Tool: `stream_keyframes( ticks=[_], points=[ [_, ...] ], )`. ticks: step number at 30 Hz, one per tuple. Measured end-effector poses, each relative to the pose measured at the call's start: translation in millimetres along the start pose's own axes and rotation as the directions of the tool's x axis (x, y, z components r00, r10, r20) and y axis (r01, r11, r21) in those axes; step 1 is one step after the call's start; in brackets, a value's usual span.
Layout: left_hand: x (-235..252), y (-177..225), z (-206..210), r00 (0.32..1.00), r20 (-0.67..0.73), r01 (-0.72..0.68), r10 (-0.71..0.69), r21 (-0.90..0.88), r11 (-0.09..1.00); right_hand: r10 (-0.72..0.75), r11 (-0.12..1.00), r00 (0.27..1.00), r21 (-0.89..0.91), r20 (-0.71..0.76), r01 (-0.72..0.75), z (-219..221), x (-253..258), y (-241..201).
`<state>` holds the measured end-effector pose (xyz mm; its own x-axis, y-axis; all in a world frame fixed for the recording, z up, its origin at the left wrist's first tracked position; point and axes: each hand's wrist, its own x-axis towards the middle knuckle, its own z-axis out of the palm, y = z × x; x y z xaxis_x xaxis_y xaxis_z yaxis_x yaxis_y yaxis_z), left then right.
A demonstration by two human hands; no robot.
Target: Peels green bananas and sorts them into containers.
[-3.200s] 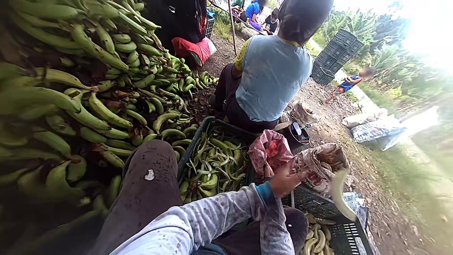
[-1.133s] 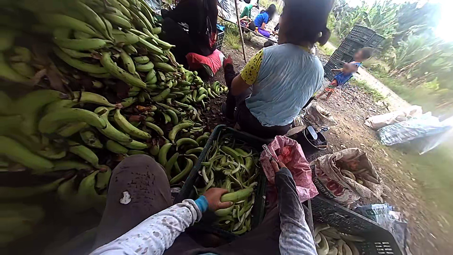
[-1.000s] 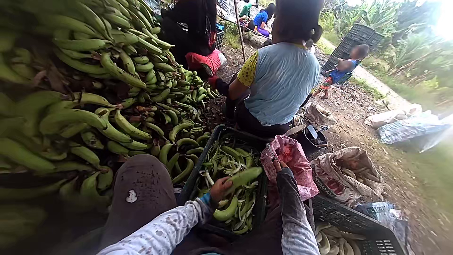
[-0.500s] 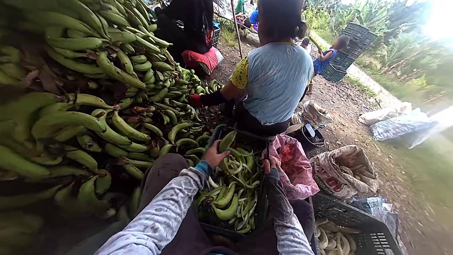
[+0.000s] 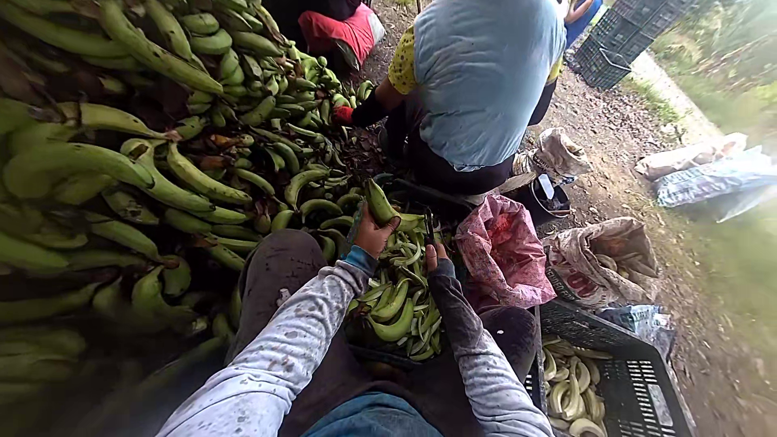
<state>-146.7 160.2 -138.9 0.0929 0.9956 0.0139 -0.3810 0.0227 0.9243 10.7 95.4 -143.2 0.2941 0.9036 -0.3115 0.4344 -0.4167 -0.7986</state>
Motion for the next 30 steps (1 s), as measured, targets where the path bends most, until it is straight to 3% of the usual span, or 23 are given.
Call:
stream_keyframes(
  ticks=[2,4,5,7,8,9,13,17,20,22,23,24,25,26,28,30],
  points=[
    [2,-4,-1,0.999,0.01,-0.044,0.043,0.024,0.999,-0.212,0.934,0.96,0.252,-0.184,0.254,-1,-24,-11],
    [3,-9,-2,0.997,0.029,-0.08,0.078,0.058,0.995,-0.387,0.773,0.859,0.389,-0.335,0.501,2,-33,-12],
    [2,-9,-1,0.996,0.038,-0.085,0.083,0.063,0.994,-0.37,0.799,0.868,0.363,-0.33,0.479,3,-33,-11],
    [-3,-9,1,0.994,0.059,-0.097,0.093,0.077,0.992,-0.038,0.98,0.998,0.192,-0.052,0.047,0,-26,-17],
    [-6,-8,2,0.993,0.08,-0.1,0.092,0.101,0.99,0.128,0.985,0.988,0.109,0.089,-0.137,1,-18,-17],
    [-8,-8,1,0.992,0.106,-0.079,0.065,0.136,0.988,0.183,0.976,0.975,0.095,0.129,-0.196,5,-7,-8],
    [-6,-4,0,0.995,0.055,0.079,-0.088,0.146,0.986,0.156,0.956,0.973,0.221,0.171,-0.192,-8,-10,-6],
    [-6,-9,1,0.992,0.042,0.109,-0.118,0.17,0.979,0.149,0.957,0.981,0.232,0.127,-0.175,-2,-10,1],
    [-4,-17,3,0.993,0.062,0.084,-0.103,0.25,0.965,-0.09,0.904,0.995,0.416,-0.038,0.098,-8,-10,6],
    [-2,-23,3,0.992,0.06,0.091,-0.112,0.274,0.957,-0.205,0.787,0.946,0.532,-0.253,0.313,-12,-24,-9],
    [-1,-24,3,0.992,0.065,0.084,-0.105,0.268,0.96,-0.22,0.785,0.921,0.503,-0.321,0.362,-12,-28,-13],
    [-1,-23,4,0.993,0.07,0.076,-0.097,0.25,0.965,-0.188,0.853,0.926,0.413,-0.328,0.32,-10,-27,-11],
    [-2,-21,5,0.993,0.075,0.068,-0.086,0.223,0.973,-0.106,0.952,0.966,0.255,-0.237,0.167,-6,-24,-3],
    [-5,-20,5,0.994,0.08,0.053,-0.07,0.195,0.979,-0.042,0.998,0.998,0.043,-0.041,0.043,-4,-20,14],
    [-6,-16,3,0.995,0.103,0.003,-0.016,0.13,0.992,0.111,0.929,0.955,-0.371,0.274,-0.001,5,-21,34],
    [0,-7,-3,0.994,0.113,-0.01,0.003,0.06,0.998,0.233,0.915,0.905,-0.394,0.357,-0.08,13,-20,20]
  ],
)
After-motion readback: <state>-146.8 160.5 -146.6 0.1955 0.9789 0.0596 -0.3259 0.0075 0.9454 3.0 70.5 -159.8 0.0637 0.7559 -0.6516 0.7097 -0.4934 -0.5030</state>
